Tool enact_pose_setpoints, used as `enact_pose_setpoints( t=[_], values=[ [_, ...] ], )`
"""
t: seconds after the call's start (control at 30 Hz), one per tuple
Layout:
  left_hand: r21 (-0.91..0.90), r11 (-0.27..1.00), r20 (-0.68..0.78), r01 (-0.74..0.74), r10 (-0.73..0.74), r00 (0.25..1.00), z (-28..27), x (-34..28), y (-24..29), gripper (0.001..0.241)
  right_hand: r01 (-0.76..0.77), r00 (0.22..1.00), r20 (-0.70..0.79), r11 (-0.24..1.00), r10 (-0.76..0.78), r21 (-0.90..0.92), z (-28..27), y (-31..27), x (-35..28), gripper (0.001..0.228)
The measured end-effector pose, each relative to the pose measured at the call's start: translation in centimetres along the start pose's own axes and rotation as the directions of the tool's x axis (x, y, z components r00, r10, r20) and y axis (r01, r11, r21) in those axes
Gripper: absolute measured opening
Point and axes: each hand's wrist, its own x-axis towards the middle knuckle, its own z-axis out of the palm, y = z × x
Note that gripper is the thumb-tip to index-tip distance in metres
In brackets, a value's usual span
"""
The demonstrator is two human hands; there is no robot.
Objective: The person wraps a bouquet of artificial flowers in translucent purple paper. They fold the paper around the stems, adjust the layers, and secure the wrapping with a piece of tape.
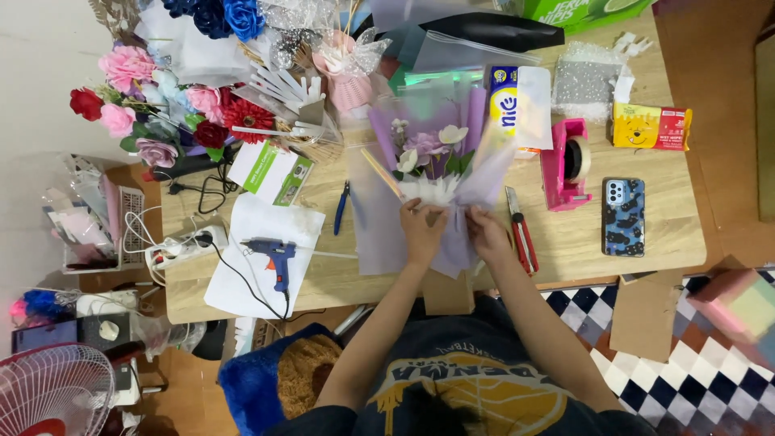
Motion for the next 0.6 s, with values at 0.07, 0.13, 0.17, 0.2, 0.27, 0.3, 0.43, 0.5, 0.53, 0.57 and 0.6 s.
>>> enact_pose_setpoints(
  t=[0.07, 0.13, 0.17, 0.2, 0.27, 0.3, 0.43, 0.5, 0.53, 0.57, 0.6],
  values=[
    [-0.061, 0.998, 0.001, 0.035, -0.035, 0.999, -0.4, 0.5, -1.3, 0.021, 0.033, 0.999, -0.008, 0.999, -0.033, -0.024, 3.4, -2.4, -3.8, 0.015],
    [-0.123, 0.989, -0.002, 0.08, -0.081, 0.997, -1.0, 0.5, -2.4, 0.022, 0.054, 0.998, -0.014, 0.997, -0.055, -0.055, 5.6, -3.8, -6.3, 0.015],
    [-0.163, 0.982, 0.019, 0.096, -0.094, 0.995, -1.2, 0.6, -2.8, 0.023, 0.099, 0.994, -0.028, 0.988, -0.103, -0.119, 6.1, -4.3, -6.7, 0.015],
    [-0.202, 0.973, 0.041, 0.111, -0.105, 0.994, -1.4, 0.7, -3.1, 0.025, 0.142, 0.988, -0.038, 0.973, -0.151, -0.183, 6.6, -4.7, -7.1, 0.016],
    [-0.244, 0.961, 0.069, 0.131, -0.117, 0.991, -2.6, 0.0, -3.0, 0.029, 0.114, 0.991, -0.045, 0.972, -0.126, -0.205, 7.6, -5.3, -7.9, 0.016],
    [-0.286, 0.946, 0.101, 0.152, -0.128, 0.987, -3.1, -0.4, -2.9, 0.033, 0.087, 0.993, -0.057, 0.97, -0.102, -0.226, 7.9, -5.6, -8.4, 0.016],
    [-0.324, 0.942, 0.106, 0.09, -0.059, 0.993, -2.7, 1.0, -5.3, 0.027, 0.086, 0.994, -0.048, 0.971, -0.099, -0.221, 6.9, -5.0, -7.0, 0.015],
    [-0.294, 0.951, 0.108, 0.094, -0.064, 0.992, -3.0, 1.1, -4.6, 0.027, 0.122, 0.989, -0.048, 0.962, -0.137, -0.243, 6.5, -4.7, -6.5, 0.015],
    [-0.296, 0.951, 0.106, 0.094, -0.066, 0.992, -3.1, 0.8, -4.1, 0.027, 0.121, 0.99, -0.047, 0.962, -0.137, -0.246, 6.5, -4.1, -6.5, 0.015],
    [-0.289, 0.951, 0.082, 0.11, -0.09, 0.993, -3.3, 0.8, -3.5, 0.024, 0.137, 0.986, -0.061, 0.96, -0.156, -0.244, 6.5, -3.8, -6.3, 0.015],
    [-0.282, 0.951, 0.058, 0.126, -0.114, 0.992, -3.4, 0.8, -2.9, 0.021, 0.154, 0.982, -0.075, 0.958, -0.176, -0.242, 6.6, -3.5, -6.1, 0.016]
  ],
)
